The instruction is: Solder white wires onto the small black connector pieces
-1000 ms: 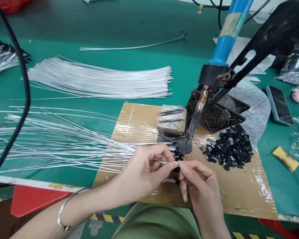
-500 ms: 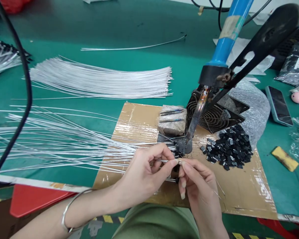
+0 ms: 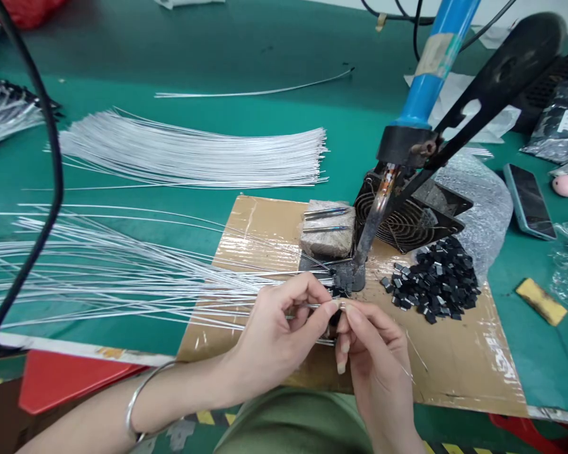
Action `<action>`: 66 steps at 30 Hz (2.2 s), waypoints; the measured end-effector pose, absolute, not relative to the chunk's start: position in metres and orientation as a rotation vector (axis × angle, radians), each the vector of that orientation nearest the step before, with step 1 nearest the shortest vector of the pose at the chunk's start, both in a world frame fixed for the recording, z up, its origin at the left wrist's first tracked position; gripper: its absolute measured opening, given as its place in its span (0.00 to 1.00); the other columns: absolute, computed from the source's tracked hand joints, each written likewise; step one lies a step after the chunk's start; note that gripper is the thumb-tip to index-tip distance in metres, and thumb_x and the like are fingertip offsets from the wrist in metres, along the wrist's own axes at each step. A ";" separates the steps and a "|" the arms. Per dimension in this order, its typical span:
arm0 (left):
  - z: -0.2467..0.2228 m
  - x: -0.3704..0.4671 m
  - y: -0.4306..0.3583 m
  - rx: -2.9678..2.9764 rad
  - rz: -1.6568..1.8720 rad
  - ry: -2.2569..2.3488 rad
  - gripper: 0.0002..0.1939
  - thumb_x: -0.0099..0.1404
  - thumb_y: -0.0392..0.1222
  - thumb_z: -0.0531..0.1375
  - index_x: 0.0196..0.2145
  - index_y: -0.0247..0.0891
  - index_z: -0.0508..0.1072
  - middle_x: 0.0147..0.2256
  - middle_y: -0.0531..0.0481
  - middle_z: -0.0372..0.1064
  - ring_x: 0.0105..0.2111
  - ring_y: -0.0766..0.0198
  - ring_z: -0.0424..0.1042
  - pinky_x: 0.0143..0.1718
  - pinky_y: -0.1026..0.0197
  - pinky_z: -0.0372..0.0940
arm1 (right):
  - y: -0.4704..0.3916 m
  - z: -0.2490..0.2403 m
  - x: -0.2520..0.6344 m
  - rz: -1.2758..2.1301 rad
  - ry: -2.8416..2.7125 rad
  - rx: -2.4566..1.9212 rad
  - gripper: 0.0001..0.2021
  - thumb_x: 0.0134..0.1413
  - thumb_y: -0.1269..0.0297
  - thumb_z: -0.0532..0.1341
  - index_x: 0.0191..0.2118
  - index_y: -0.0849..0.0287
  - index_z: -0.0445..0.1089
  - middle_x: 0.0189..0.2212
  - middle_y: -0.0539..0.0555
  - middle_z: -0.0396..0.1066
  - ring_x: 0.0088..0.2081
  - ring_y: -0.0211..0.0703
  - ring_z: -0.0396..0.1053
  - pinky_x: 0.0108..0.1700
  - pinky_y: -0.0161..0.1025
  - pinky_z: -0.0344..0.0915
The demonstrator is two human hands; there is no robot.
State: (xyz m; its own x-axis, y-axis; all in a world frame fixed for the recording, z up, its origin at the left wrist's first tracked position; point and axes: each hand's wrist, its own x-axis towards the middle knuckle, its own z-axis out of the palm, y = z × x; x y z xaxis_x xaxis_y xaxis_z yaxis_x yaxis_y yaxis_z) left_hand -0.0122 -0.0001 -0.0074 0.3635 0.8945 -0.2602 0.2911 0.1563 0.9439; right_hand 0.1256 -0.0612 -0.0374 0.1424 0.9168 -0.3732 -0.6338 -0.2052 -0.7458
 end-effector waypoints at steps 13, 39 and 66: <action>-0.003 -0.010 0.006 1.262 0.618 1.169 0.12 0.66 0.48 0.61 0.31 0.37 0.70 0.24 0.53 0.67 0.23 0.68 0.60 0.24 0.65 0.56 | -0.062 -0.036 0.130 1.442 -0.413 -1.026 0.07 0.63 0.59 0.70 0.39 0.54 0.85 0.28 0.49 0.77 0.24 0.31 0.73 0.28 0.27 0.76; -0.010 -0.012 -0.001 1.411 0.654 1.202 0.10 0.66 0.46 0.60 0.30 0.38 0.71 0.20 0.56 0.60 0.20 0.68 0.57 0.22 0.65 0.50 | -0.061 -0.036 0.133 1.485 -0.398 -1.057 0.06 0.58 0.60 0.73 0.34 0.55 0.84 0.22 0.46 0.73 0.19 0.30 0.70 0.21 0.25 0.70; -0.020 -0.009 -0.008 1.443 0.796 1.217 0.08 0.69 0.43 0.61 0.32 0.39 0.73 0.21 0.54 0.68 0.20 0.68 0.64 0.20 0.67 0.55 | -0.057 -0.034 0.114 1.379 -0.264 -1.049 0.07 0.52 0.58 0.76 0.32 0.56 0.85 0.21 0.46 0.72 0.19 0.29 0.68 0.22 0.25 0.72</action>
State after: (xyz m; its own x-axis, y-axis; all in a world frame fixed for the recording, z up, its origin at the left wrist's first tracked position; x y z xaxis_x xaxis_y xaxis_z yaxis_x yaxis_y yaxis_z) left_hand -0.0090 -0.0077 -0.0203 0.2642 0.9559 -0.1284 0.2660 0.0558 0.9624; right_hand 0.1144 -0.0568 -0.0337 0.2420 0.8801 -0.4084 -0.6673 -0.1546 -0.7286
